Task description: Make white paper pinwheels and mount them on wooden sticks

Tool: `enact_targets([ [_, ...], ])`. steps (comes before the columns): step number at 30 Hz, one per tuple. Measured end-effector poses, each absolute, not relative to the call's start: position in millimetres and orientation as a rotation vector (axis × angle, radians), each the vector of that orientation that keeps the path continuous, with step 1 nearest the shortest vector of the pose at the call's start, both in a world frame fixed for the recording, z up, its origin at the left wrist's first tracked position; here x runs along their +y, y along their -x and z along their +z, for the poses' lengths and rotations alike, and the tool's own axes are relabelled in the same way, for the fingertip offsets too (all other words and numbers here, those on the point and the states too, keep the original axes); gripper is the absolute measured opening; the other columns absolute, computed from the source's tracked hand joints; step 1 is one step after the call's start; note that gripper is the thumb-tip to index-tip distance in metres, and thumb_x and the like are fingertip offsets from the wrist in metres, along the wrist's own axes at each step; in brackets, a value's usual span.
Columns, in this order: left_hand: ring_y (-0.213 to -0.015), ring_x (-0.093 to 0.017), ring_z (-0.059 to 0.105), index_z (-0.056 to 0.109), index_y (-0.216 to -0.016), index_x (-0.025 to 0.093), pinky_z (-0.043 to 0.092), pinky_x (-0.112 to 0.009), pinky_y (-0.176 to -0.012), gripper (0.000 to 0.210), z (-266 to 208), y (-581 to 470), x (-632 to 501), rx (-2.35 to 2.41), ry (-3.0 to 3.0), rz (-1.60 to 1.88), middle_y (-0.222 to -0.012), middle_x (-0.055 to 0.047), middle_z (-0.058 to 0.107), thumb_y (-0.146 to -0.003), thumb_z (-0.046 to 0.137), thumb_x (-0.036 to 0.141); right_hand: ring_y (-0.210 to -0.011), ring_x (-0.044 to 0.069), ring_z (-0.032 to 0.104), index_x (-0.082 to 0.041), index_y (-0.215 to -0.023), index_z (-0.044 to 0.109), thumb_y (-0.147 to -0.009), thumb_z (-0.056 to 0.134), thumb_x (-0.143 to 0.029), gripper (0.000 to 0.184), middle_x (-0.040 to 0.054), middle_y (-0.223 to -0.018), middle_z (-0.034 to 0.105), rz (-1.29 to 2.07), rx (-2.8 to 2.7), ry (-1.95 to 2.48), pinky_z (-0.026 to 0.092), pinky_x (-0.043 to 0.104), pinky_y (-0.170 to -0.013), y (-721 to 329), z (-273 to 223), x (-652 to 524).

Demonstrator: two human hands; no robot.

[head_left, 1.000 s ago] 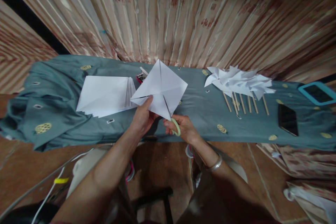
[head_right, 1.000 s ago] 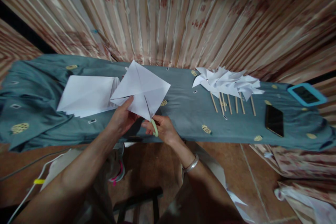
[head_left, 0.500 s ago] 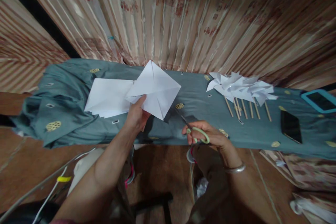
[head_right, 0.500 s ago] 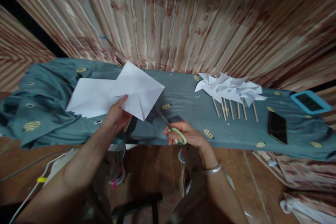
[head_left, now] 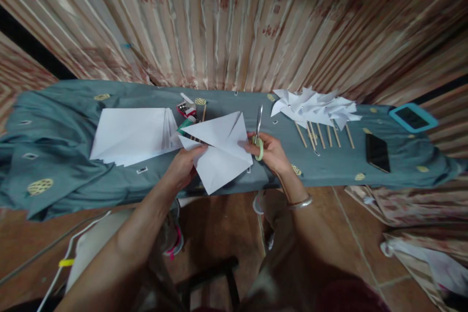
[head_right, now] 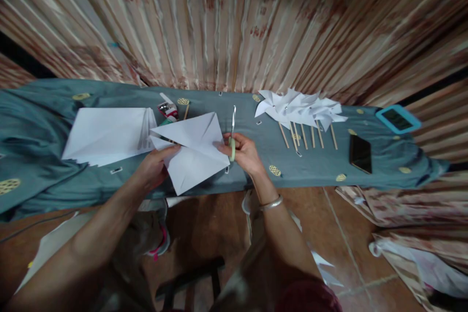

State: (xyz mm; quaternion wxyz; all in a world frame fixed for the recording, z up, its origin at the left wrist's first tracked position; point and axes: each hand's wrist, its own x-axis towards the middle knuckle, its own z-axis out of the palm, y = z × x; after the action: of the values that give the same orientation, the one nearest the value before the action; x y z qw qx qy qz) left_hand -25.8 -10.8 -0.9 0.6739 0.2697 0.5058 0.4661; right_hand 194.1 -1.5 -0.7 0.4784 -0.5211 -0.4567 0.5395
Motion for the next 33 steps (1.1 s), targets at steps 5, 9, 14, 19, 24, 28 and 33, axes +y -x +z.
enact_targets([
  [5, -0.075, -0.021, 0.067, 0.069, -0.086, 0.017, 0.054, -0.029, -0.065, 0.031, 1.5, 26.9, -10.0, 0.997, -0.538, 1.090, -0.082, -0.005, 0.072, -0.068, 0.072, 0.042, -0.054, 0.009, 0.053, -0.019, -0.079, 0.066, -0.043, 0.088, -0.037, 0.047, -0.0069, -0.061, 0.062, 1.405, -0.998, 1.288, 0.043, 0.023, -0.054, -187.2, -2.1, -4.1],
  [9, -0.102, -0.029, 0.065, 0.066, -0.108, 0.022, 0.057, -0.042, -0.078, 0.052, 7.8, 25.4, -12.8, 0.785, -0.502, 1.081, -0.109, -0.009, 0.070, -0.072, 0.065, 0.060, -0.059, 0.011, 0.055, -0.020, -0.077, 0.064, -0.045, 0.085, -0.040, 0.044, -0.0042, -0.067, 0.065, 1.263, -0.877, 1.301, 0.046, 0.025, -0.060, -173.2, -3.2, -2.1],
  [14, -0.111, -0.030, 0.062, 0.063, -0.109, 0.022, 0.055, -0.045, -0.086, 0.052, 2.3, 15.1, -19.4, 0.781, -0.516, 1.070, -0.112, -0.010, 0.069, -0.064, 0.078, 0.044, -0.066, 0.015, 0.059, -0.021, -0.083, 0.059, -0.046, 0.082, -0.047, 0.051, -0.0019, -0.072, 0.068, 1.197, -0.878, 1.334, 0.048, 0.028, -0.062, -154.1, -5.3, 0.4],
  [19, -0.089, -0.021, 0.067, 0.065, -0.105, 0.019, 0.056, -0.032, -0.075, 0.049, -5.3, 6.9, -18.8, 0.935, -0.551, 1.167, -0.099, -0.005, 0.072, -0.058, 0.080, 0.018, -0.071, 0.017, 0.062, -0.020, -0.087, 0.060, -0.048, 0.081, -0.048, 0.052, -0.0007, -0.075, 0.068, 1.263, -0.912, 1.306, 0.050, 0.030, -0.066, -140.9, -9.5, 0.5],
  [24, -0.078, -0.018, 0.066, 0.067, -0.097, 0.021, 0.055, -0.028, -0.073, 0.046, -1.8, 10.2, -14.5, 0.971, -0.524, 1.232, -0.086, 0.000, 0.072, -0.054, 0.075, 0.008, -0.067, 0.014, 0.058, -0.019, -0.084, 0.062, -0.046, 0.084, -0.048, 0.052, -0.0029, -0.069, 0.065, 1.268, -0.878, 1.330, 0.047, 0.027, -0.063, -138.1, -10.3, 0.7],
  [28, -0.075, -0.017, 0.064, 0.065, -0.103, 0.022, 0.053, -0.026, -0.069, 0.053, 2.5, 18.4, -8.0, 1.041, -0.519, 1.327, -0.083, 0.001, 0.072, -0.052, 0.075, 0.007, -0.058, 0.011, 0.053, -0.017, -0.078, 0.064, -0.058, 0.078, -0.058, 0.048, -0.0004, -0.066, 0.063, 1.423, -1.068, 1.299, 0.043, 0.025, -0.055, -143.8, -5.6, -7.5],
  [33, -0.068, -0.015, 0.062, 0.060, -0.114, 0.022, 0.048, -0.024, -0.062, 0.065, 0.7, 29.6, 2.8, 1.044, -0.585, 1.497, -0.080, 0.002, 0.070, -0.052, 0.076, 0.010, -0.056, 0.009, 0.052, -0.015, -0.086, 0.064, -0.068, 0.068, -0.068, 0.056, 0.0037, -0.071, 0.068, 1.795, -1.352, 1.227, 0.038, 0.021, -0.050, -156.0, 3.0, -21.8],
])
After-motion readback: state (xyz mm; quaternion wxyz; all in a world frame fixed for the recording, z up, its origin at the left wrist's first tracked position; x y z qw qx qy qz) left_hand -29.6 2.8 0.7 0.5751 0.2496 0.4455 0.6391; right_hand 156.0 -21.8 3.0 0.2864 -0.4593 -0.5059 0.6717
